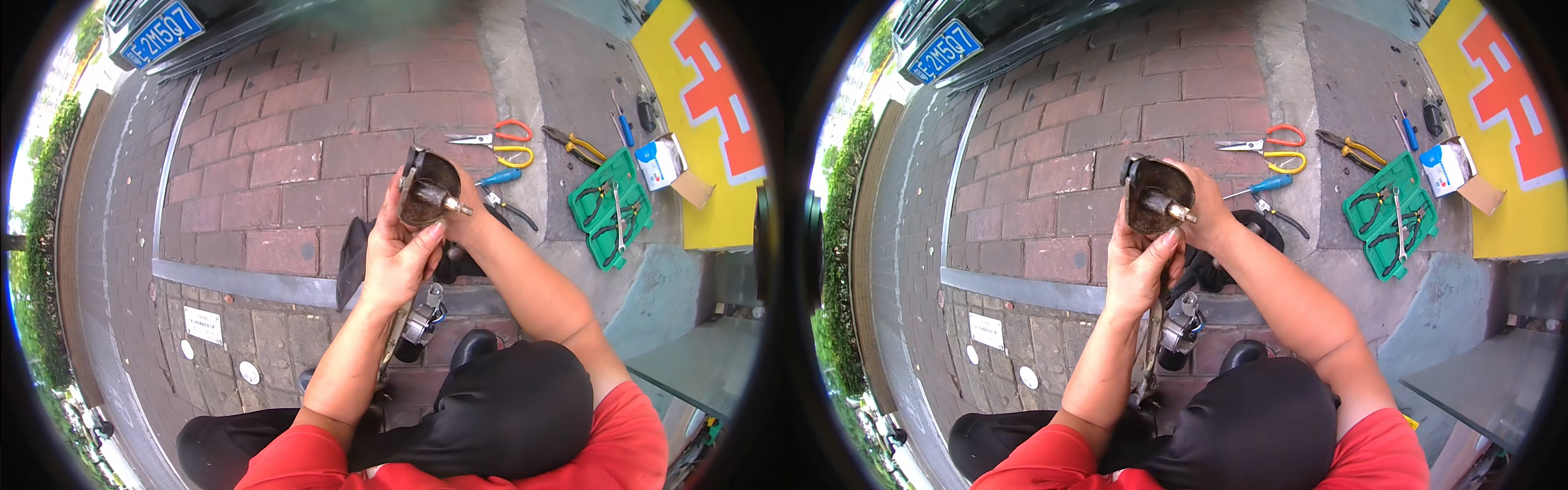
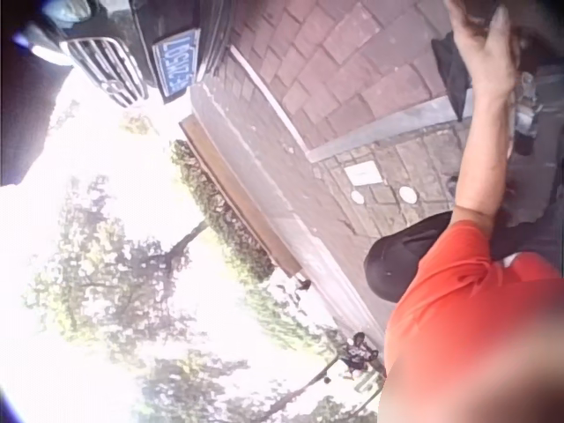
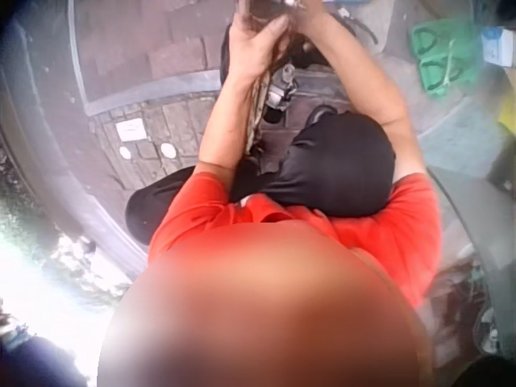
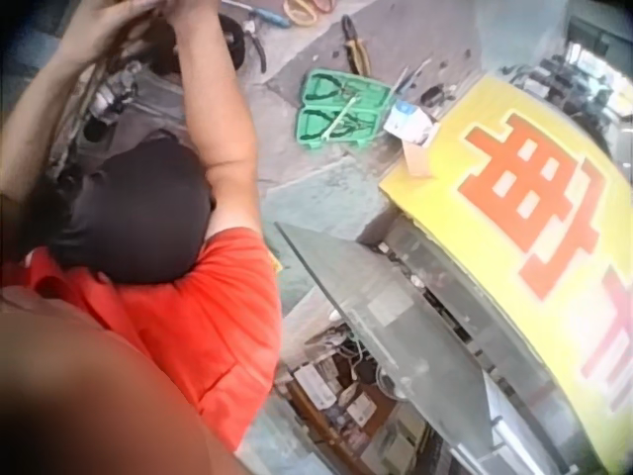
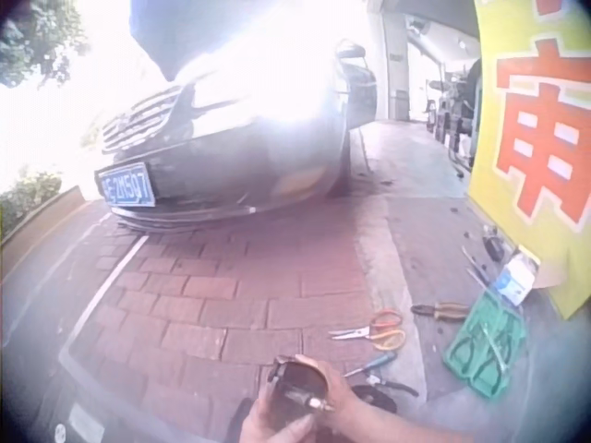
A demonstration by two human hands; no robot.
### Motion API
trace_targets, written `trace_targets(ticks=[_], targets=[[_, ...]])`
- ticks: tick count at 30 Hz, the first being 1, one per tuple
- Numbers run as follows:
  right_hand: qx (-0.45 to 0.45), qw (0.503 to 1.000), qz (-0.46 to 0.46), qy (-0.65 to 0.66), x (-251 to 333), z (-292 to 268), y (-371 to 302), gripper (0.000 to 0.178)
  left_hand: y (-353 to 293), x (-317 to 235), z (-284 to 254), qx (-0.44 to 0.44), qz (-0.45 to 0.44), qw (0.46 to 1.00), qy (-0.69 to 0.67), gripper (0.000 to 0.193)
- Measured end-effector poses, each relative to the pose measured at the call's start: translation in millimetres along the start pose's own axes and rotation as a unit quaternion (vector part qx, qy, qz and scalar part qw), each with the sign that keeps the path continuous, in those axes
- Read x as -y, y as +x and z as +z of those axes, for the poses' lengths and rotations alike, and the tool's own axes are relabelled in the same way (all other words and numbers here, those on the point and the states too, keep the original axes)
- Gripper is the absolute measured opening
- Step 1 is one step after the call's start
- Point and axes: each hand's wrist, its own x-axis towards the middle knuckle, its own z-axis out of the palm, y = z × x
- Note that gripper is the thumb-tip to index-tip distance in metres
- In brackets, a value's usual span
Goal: The person sits on the ground and uses a hammer and screwdriver to disassemble and reassemble a mechanical part. They repeatedly strike the part with the hammer and adjust components with the screwdriver.
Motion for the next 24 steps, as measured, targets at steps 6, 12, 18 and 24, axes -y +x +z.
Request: trace_targets(ticks=[6,12,18,24], targets=[[0.076,0.943,0.116,0.302,17,0,14,0.026,2,1,-9,0.014,-0.028,1.0,0.002,0.083],[-0.051,0.956,0.163,0.24,12,23,-14,0.027,10,1,-15,0.024,-0.019,0.999,-0.01,0.079],[-0.042,0.96,0.153,0.232,18,19,10,0.029,15,-3,-23,0.044,-0.036,0.997,-0.06,0.043],[-0.067,0.97,0.137,0.192,9,9,25,0.033,16,-1,-33,0.062,-0.053,0.992,-0.096,0.036]])
